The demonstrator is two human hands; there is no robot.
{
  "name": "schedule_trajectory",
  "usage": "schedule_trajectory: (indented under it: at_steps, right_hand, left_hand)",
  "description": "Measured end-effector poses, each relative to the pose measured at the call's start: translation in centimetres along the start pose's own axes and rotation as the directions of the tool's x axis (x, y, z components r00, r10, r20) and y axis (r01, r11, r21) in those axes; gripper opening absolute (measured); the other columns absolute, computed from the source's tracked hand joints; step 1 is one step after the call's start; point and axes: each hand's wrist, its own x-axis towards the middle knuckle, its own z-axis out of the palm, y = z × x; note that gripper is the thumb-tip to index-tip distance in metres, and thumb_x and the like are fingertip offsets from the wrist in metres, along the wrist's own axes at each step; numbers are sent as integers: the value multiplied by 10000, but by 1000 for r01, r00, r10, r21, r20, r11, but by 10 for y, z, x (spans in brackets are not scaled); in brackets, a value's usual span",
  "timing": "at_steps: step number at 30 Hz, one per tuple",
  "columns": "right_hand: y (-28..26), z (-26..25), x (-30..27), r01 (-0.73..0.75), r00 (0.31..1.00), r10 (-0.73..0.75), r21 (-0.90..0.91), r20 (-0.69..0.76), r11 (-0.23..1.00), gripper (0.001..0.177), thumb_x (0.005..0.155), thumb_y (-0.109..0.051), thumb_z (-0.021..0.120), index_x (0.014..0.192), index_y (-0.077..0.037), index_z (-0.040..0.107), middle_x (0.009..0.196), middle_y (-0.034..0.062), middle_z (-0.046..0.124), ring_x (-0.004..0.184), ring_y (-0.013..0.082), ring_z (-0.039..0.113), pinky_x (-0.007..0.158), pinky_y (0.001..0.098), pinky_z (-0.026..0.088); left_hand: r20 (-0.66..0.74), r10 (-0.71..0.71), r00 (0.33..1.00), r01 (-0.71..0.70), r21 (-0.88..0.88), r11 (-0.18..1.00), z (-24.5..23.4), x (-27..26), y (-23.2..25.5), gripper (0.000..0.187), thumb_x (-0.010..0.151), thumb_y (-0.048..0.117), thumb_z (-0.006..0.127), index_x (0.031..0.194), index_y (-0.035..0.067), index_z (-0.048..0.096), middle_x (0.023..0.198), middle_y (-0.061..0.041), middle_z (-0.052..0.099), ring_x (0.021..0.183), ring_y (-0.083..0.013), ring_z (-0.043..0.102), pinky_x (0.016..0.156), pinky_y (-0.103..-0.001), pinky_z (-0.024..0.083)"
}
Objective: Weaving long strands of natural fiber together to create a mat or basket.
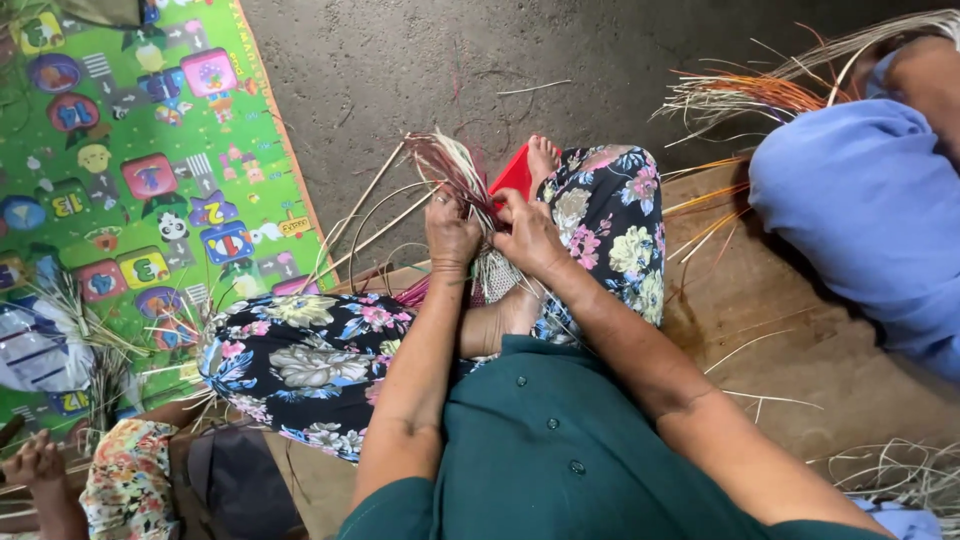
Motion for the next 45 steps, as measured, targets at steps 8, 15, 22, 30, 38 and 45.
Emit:
schedule_trajectory:
  at_steps: [8,15,22,30,38,45]
  right_hand:
    - [19,12,12,94,995,-100,-146,-30,985,282,666,-375,601,815,-136,604,826,53,583,923,254,488,862,398,315]
    - [9,-6,-3,342,940,-332,-260,85,903,242,622,-340,560,687,-109,594,859,21,537,921,232,444,857,379,289]
    - [-15,-12,-8,311,947,-321,-242,-5,919,306,658,-401,581,711,-100,575,884,28,519,936,210,456,864,386,255]
    - [-18,-34,-12,302,942,-309,75,132,950,241,611,-301,671,692,-81,615,890,64,571,920,226,498,814,350,330]
    - [-27,-63,-34,153,859,-293,334,420,930,170,575,-128,705,699,-53,616,652,56,617,660,153,546,641,295,433]
    - [-65,-81,-33,61,909,-253,495,331,867,142,628,-146,708,708,-60,629,638,6,570,628,119,500,606,248,421]
  left_hand:
    - [-40,112,993,-109,66,992,-25,15,33,132,517,119,659,560,121,534,629,-46,494,650,-268,516,610,-378,413]
    - [-3,16,1000,-16,69,997,-17,15,17,112,546,149,597,581,162,492,633,3,499,698,-226,517,633,-340,408]
    - [21,103,994,-104,72,992,-20,25,18,131,502,122,584,573,155,479,610,17,497,698,-198,506,646,-315,399]
    - [9,0,1000,0,-88,996,1,30,10,169,602,229,660,658,153,520,620,-72,524,649,-286,542,676,-363,423]
    - [30,-144,989,140,95,986,7,31,-17,244,651,322,660,760,160,513,697,-28,566,762,-173,558,971,-414,128]
    - [101,-34,994,40,-60,997,10,37,31,341,681,285,653,972,178,511,880,10,622,899,-116,571,990,-474,64]
